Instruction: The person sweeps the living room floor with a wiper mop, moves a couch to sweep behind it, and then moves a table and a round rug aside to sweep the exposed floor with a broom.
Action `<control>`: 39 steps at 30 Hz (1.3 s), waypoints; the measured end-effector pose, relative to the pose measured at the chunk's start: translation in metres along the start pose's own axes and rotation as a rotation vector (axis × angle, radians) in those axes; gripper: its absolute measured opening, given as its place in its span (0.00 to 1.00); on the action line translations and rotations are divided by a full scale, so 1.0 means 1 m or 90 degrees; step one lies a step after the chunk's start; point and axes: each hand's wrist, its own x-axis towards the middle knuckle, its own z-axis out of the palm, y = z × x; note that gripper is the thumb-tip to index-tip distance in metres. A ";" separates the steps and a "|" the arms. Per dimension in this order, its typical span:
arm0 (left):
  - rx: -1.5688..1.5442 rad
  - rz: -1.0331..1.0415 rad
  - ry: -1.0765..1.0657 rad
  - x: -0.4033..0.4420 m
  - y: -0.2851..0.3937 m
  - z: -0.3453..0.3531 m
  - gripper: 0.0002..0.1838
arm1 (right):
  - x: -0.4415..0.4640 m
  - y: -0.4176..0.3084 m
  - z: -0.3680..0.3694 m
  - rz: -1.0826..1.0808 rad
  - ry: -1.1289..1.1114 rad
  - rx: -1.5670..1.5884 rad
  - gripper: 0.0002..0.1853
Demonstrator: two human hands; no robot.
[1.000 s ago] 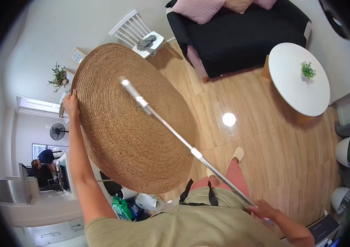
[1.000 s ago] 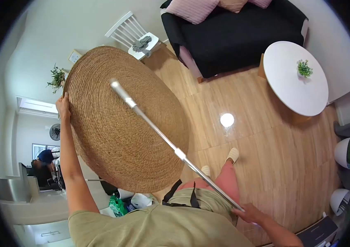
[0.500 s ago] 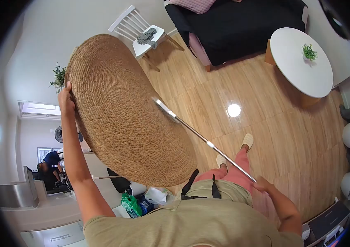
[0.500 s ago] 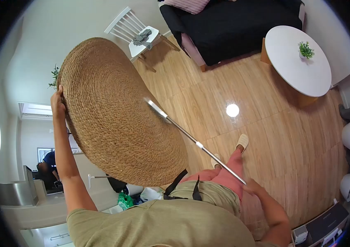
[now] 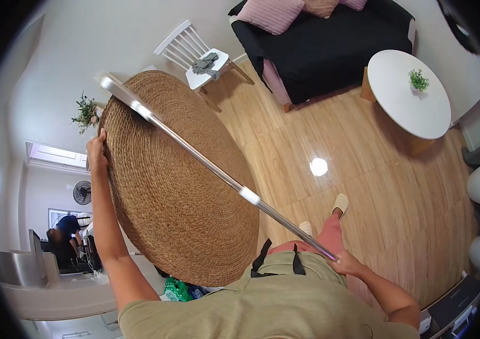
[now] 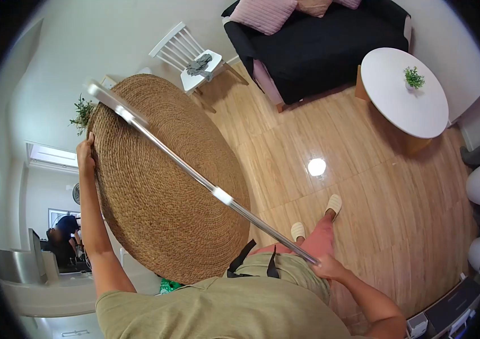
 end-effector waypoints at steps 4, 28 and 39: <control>0.146 0.130 -0.050 -0.003 -0.001 -0.001 0.14 | 0.061 -0.014 0.019 -0.102 0.108 0.053 0.14; 0.353 0.524 -0.120 -0.093 0.136 0.079 0.14 | -0.138 0.078 -0.035 0.554 0.335 0.109 0.23; 0.255 0.721 0.075 -0.050 0.195 0.123 0.14 | -0.115 0.069 0.086 0.469 0.582 0.320 0.21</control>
